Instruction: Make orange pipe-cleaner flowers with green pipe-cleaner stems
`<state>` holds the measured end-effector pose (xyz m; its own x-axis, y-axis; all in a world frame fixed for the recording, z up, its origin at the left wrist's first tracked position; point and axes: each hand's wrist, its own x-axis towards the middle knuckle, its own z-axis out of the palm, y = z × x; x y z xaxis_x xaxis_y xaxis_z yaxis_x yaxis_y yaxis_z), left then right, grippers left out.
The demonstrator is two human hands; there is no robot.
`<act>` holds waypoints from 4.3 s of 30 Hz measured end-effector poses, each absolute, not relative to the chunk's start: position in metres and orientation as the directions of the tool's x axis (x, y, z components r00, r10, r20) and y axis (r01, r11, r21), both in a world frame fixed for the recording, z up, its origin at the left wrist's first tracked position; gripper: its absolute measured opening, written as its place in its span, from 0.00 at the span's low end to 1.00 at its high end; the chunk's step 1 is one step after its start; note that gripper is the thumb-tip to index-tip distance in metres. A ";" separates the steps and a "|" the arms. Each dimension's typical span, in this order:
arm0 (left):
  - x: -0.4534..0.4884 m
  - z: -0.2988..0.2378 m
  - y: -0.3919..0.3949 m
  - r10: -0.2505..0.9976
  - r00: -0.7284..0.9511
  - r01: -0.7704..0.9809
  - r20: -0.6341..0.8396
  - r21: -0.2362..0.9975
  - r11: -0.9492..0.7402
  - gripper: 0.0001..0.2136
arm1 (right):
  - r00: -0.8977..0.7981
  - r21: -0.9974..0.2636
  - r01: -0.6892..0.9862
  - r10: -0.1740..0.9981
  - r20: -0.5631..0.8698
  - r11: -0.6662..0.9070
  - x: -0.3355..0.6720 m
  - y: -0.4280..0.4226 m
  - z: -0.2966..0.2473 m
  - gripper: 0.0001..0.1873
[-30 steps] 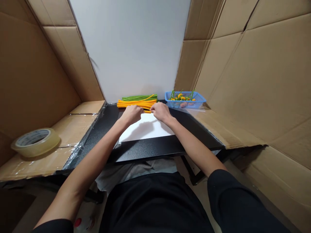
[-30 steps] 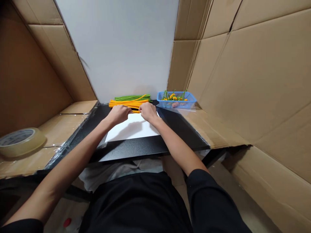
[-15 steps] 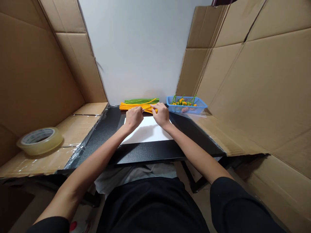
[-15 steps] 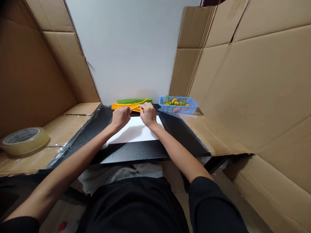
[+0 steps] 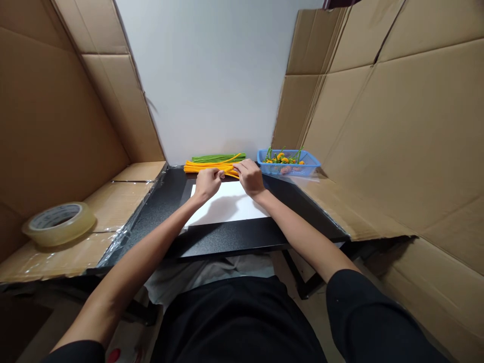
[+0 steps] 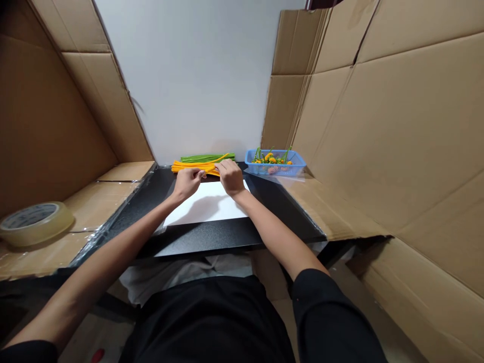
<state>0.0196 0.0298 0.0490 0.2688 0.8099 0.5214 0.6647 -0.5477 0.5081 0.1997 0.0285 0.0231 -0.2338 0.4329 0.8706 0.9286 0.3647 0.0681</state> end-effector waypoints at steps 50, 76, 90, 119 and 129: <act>0.016 0.022 0.040 0.805 0.405 0.855 0.433 0.132 -0.501 0.21 | -0.454 0.328 0.888 0.494 0.742 0.323 0.198 0.023 0.025 0.18; -0.026 0.007 0.087 0.732 0.586 0.750 0.348 0.108 -0.652 0.11 | -0.113 -0.369 0.877 0.879 0.463 0.307 0.223 0.035 0.006 0.07; -0.032 0.003 0.091 0.725 0.576 0.736 0.378 0.146 -0.661 0.10 | -0.070 -0.635 0.654 0.868 0.491 0.412 0.231 0.044 -0.001 0.06; -0.028 -0.017 0.115 0.802 0.315 0.305 0.508 0.745 -0.593 0.13 | 0.040 -0.981 0.092 0.984 0.174 0.170 0.235 0.043 -0.001 0.13; -0.027 -0.023 0.120 0.853 0.345 0.252 0.391 0.837 -0.486 0.19 | -0.030 -0.657 0.597 0.831 0.555 0.460 0.242 0.049 -0.004 0.07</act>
<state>-0.0273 0.1197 -0.0230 0.3446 0.8533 0.3912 0.2518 -0.4855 0.8372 0.2417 0.0493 -0.0038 -0.0298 0.8315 0.5547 0.5968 0.4600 -0.6575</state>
